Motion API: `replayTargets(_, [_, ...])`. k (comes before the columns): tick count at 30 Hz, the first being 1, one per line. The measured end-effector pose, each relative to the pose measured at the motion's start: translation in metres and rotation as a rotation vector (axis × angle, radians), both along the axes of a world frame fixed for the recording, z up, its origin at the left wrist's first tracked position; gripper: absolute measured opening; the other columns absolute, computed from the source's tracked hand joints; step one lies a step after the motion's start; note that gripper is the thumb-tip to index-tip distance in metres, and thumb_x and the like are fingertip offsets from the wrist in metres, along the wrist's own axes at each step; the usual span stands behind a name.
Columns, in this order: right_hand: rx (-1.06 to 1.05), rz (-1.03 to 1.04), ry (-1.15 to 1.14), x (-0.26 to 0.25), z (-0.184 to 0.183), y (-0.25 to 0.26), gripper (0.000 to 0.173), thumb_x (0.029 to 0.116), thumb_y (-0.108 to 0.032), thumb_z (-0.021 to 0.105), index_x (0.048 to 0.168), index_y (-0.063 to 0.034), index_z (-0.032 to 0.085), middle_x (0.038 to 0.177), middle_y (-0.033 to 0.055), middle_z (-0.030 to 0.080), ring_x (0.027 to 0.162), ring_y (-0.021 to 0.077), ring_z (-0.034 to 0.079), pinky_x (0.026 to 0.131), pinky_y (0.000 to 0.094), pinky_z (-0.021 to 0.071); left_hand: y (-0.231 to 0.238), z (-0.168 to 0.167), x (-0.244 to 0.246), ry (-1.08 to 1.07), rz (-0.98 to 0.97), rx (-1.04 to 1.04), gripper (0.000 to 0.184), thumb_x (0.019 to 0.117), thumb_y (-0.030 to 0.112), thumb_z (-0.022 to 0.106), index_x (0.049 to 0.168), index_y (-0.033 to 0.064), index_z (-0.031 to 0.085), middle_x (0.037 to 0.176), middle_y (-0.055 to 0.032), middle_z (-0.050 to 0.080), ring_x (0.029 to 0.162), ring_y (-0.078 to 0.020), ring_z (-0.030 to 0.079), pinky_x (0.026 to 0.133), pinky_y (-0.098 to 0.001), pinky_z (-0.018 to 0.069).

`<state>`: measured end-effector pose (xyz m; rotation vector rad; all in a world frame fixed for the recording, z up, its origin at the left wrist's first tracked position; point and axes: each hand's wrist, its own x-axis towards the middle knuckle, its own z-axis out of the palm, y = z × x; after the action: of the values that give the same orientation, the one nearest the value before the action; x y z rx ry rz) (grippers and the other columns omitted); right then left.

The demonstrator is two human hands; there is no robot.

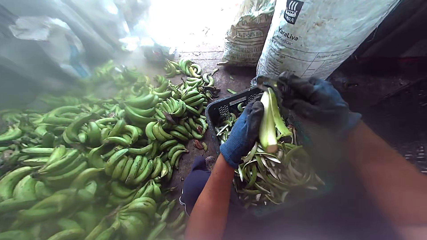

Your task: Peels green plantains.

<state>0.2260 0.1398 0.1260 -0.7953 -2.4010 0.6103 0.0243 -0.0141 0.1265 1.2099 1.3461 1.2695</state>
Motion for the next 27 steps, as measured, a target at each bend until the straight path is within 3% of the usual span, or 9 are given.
replayTargets(4, [-0.037, 0.124, 0.101, 0.003, 0.003, -0.017, 0.05, 0.0993, -0.034, 0.06, 0.147, -0.0206, 0.053, 0.117, 0.0033, 0.065, 0.098, 0.0108, 0.064, 0.085, 0.0321, 0.057, 0.005, -0.011, -0.007, -0.104, 0.137, 0.045, 0.045, 0.1078, 0.048, 0.036, 0.144, 0.027, 0.051, 0.109, 0.0002, 0.068, 0.081, -0.0079, 0.065, 0.066, -0.0286, 0.0569])
replayTargets(8, [0.097, 0.272, -0.064, -0.006, -0.006, -0.039, 0.054, 0.088, -0.035, 0.071, 0.14, -0.0206, 0.064, 0.113, 0.0122, 0.069, 0.099, 0.0285, 0.068, 0.082, 0.0517, 0.0561, 0.013, -0.016, -0.007, -0.166, 0.355, 0.104, 0.048, 0.1088, 0.048, 0.037, 0.152, 0.0275, 0.041, 0.12, 0.0003, 0.066, 0.091, -0.0079, 0.066, 0.074, -0.0312, 0.0589])
replayTargets(12, [0.055, 0.139, 0.011, -0.002, 0.002, -0.01, 0.051, 0.0963, -0.029, 0.065, 0.146, -0.0214, 0.057, 0.122, 0.0132, 0.065, 0.111, 0.0278, 0.062, 0.096, 0.0503, 0.0499, -0.006, -0.007, -0.006, -0.217, -0.041, -0.001, 0.037, 0.1086, 0.043, 0.038, 0.137, 0.0247, 0.053, 0.095, -0.0004, 0.067, 0.07, -0.0083, 0.064, 0.056, -0.0254, 0.0553])
replayTargets(15, [-0.06, -0.002, 0.066, 0.002, 0.01, -0.006, 0.052, 0.0998, -0.03, 0.06, 0.151, -0.0261, 0.051, 0.123, 0.0107, 0.062, 0.11, 0.0218, 0.061, 0.094, 0.0451, 0.0505, 0.001, -0.016, -0.011, -0.21, -0.219, -0.093, 0.052, 0.1051, 0.055, 0.037, 0.147, 0.0259, 0.049, 0.104, -0.0104, 0.07, 0.075, -0.0195, 0.068, 0.059, -0.0352, 0.0573])
replayTargets(17, [0.004, 0.132, 0.078, -0.002, 0.005, -0.015, 0.05, 0.0978, -0.034, 0.061, 0.145, -0.0194, 0.056, 0.114, 0.0069, 0.066, 0.099, 0.0167, 0.064, 0.087, 0.0408, 0.0553, 0.005, -0.011, -0.008, -0.244, -0.022, 0.015, 0.042, 0.1075, 0.046, 0.033, 0.136, 0.0234, 0.054, 0.1, -0.0013, 0.069, 0.073, -0.0102, 0.066, 0.059, -0.0274, 0.0566])
replayTargets(19, [0.154, 0.239, 0.023, -0.009, -0.004, -0.032, 0.052, 0.0908, -0.034, 0.069, 0.14, -0.0176, 0.062, 0.113, 0.0146, 0.069, 0.098, 0.029, 0.067, 0.083, 0.0517, 0.0552, 0.014, -0.009, -0.007, -0.338, 0.273, 0.123, 0.036, 0.1104, 0.037, 0.031, 0.13, 0.0182, 0.055, 0.099, 0.0027, 0.067, 0.077, -0.0046, 0.064, 0.066, -0.0246, 0.0566])
replayTargets(22, [0.277, 0.249, -0.057, -0.011, -0.016, -0.04, 0.055, 0.0915, -0.042, 0.066, 0.145, -0.0303, 0.059, 0.117, 0.0157, 0.068, 0.105, 0.0349, 0.065, 0.087, 0.0562, 0.0522, 0.032, -0.005, -0.005, -0.517, 0.504, 0.192, 0.037, 0.1118, 0.029, 0.034, 0.143, 0.0091, 0.039, 0.11, -0.0025, 0.062, 0.094, -0.0072, 0.065, 0.081, -0.0288, 0.0587])
replayTargets(24, [0.215, 0.2, -0.045, -0.011, -0.011, -0.034, 0.054, 0.0913, -0.037, 0.068, 0.144, -0.0281, 0.06, 0.122, 0.0173, 0.067, 0.11, 0.0365, 0.065, 0.09, 0.0576, 0.0511, 0.025, -0.006, -0.003, -0.402, 0.422, 0.213, 0.039, 0.1112, 0.028, 0.034, 0.145, 0.0091, 0.039, 0.118, -0.0046, 0.063, 0.097, -0.0094, 0.065, 0.083, -0.0312, 0.0581])
replayTargets(27, [0.024, 0.13, 0.034, -0.007, -0.007, -0.014, 0.055, 0.095, -0.03, 0.064, 0.149, -0.0259, 0.054, 0.118, 0.0101, 0.064, 0.105, 0.0231, 0.062, 0.09, 0.0465, 0.0516, 0.001, -0.005, 0.001, -0.178, 0.103, 0.105, 0.035, 0.1101, 0.037, 0.034, 0.134, 0.0219, 0.054, 0.096, 0.002, 0.066, 0.072, -0.0055, 0.063, 0.058, -0.0247, 0.0553])
